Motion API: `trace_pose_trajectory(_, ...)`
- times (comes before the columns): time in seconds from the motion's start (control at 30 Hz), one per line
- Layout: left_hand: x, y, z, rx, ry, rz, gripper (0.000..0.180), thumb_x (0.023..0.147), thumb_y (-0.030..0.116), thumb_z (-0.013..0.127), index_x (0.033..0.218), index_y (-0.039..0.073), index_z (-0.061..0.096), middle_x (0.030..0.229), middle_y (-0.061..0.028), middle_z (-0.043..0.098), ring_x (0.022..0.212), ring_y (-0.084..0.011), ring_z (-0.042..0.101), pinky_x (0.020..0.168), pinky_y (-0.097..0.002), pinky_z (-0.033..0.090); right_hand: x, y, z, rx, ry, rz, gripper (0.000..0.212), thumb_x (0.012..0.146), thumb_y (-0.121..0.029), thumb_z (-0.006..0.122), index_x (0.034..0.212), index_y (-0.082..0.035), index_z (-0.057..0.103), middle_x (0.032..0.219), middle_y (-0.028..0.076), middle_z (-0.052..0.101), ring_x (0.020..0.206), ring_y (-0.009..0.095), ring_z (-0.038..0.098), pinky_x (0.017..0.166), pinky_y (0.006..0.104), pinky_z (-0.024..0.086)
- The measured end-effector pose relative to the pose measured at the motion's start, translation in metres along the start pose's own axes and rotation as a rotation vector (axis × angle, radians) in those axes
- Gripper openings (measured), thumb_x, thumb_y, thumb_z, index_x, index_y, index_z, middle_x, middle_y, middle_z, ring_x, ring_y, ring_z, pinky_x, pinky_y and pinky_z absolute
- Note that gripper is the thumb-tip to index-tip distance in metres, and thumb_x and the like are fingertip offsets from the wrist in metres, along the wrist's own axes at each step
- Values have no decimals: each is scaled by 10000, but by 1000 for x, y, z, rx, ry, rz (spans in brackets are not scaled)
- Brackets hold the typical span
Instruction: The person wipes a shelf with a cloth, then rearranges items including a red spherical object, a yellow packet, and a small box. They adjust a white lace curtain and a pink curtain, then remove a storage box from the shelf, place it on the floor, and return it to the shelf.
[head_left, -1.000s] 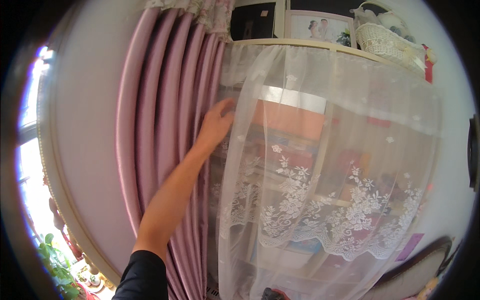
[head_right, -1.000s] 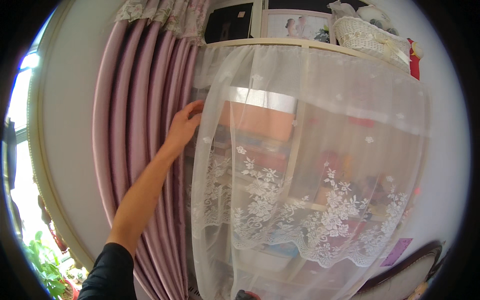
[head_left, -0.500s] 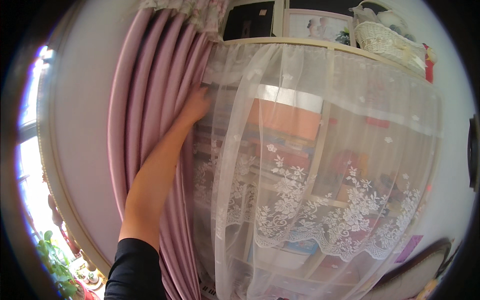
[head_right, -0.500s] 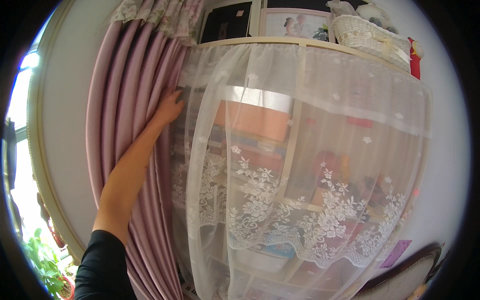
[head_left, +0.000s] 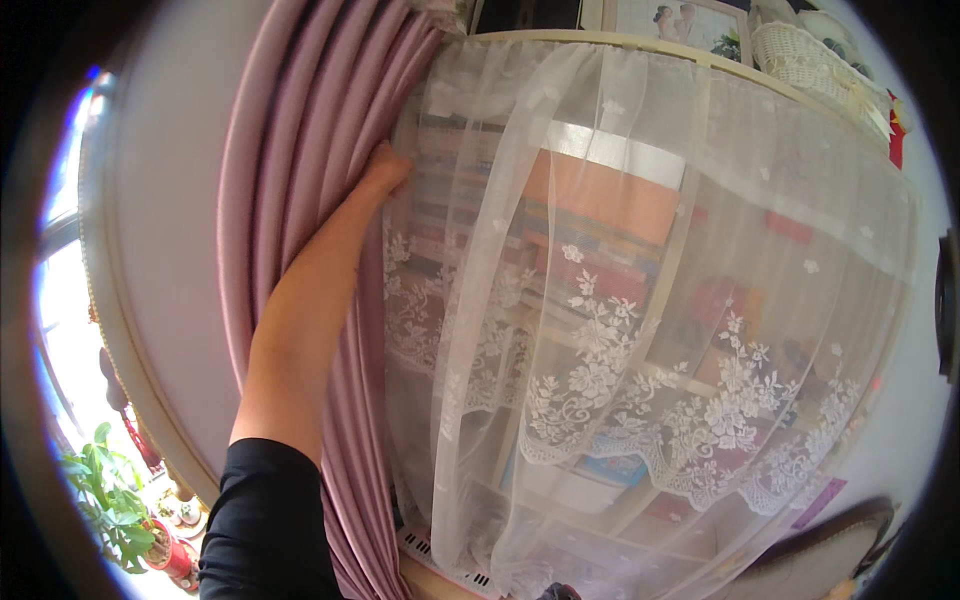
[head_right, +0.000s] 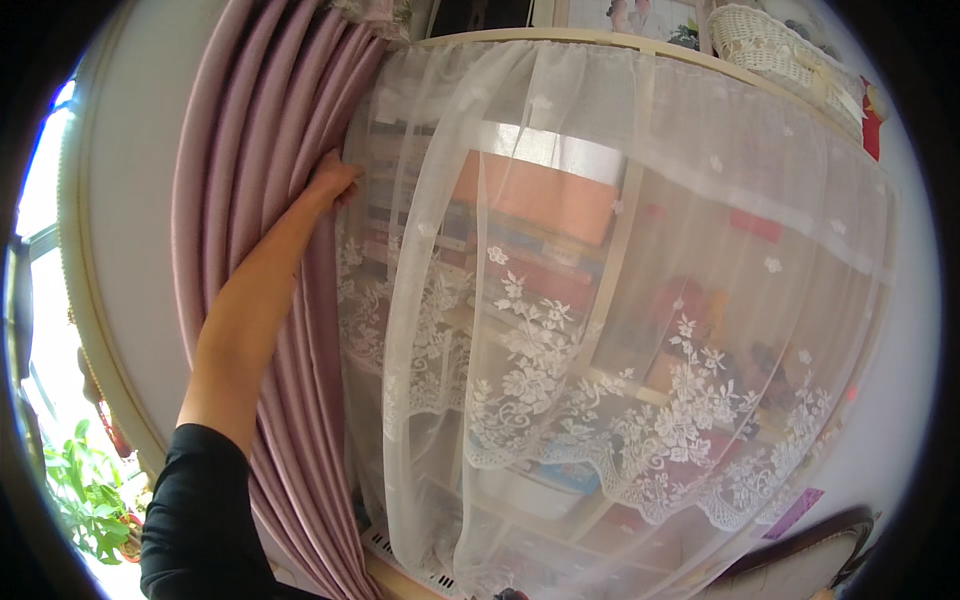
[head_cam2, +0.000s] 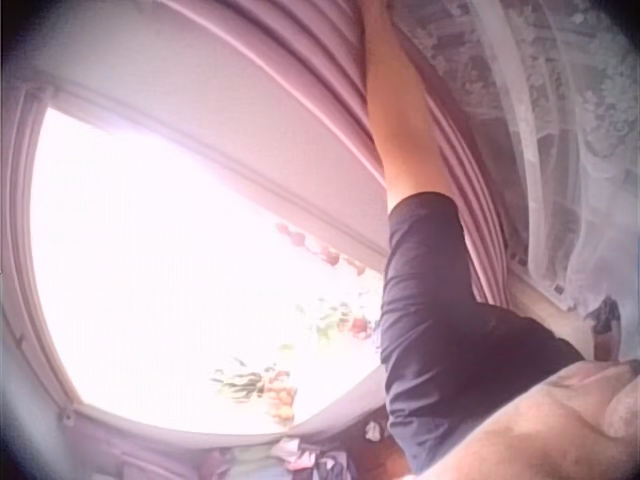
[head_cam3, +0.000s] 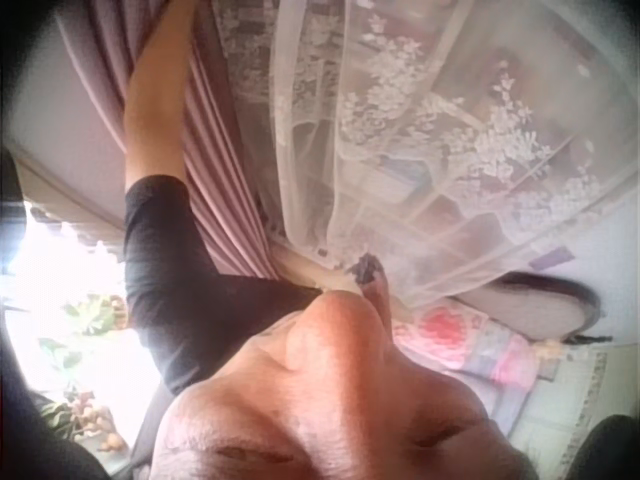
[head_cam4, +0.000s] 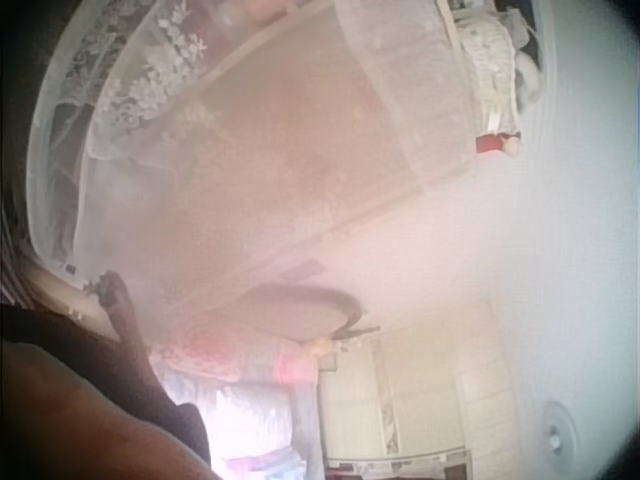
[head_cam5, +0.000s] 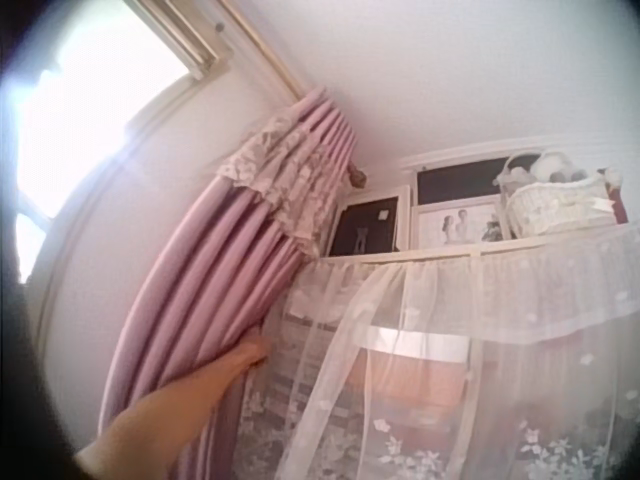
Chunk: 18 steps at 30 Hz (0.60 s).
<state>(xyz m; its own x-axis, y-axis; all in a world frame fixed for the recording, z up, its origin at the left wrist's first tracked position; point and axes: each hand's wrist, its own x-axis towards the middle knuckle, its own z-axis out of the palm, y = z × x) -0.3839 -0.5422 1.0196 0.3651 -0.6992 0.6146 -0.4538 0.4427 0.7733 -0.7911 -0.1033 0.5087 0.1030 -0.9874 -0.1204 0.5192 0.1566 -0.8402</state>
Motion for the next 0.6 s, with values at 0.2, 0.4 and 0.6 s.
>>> trace_pose_trajectory(0.2, -12, 24, 4, -165, -21, 109, 103, 847, 98, 619, 914, 31, 660, 665, -50, 592, 501, -154, 523, 452, -349, 407, 4, -3, 4, -50, 7, -15, 343, 965, -140, 551, 1280, -53, 444, 1086, 125, 567, 948, 300, 577, 814, 434, 488)
trace_pose_trajectory(0.4, -21, 77, 1, -829, -333, 306, 144, 825, 127, 597, 894, 24, 669, 907, -49, 651, 845, -179, 589, 805, -324, 466, 9, -6, 9, -112, 14, -31, 305, 969, -145, 544, 1245, -53, 455, 1063, 123, 565, 928, 299, 571, 800, 432, 484)
trace_pose_trajectory(0.6, -11, 153, 10, -1211, -513, 265, 132, 863, 84, 548, 911, 18, 652, 909, -72, 654, 848, -194, 612, 807, -327, 501, 13, -12, 14, -207, 32, -58, 267, 974, -150, 537, 1211, -52, 465, 1040, 120, 564, 908, 298, 565, 787, 431, 480)
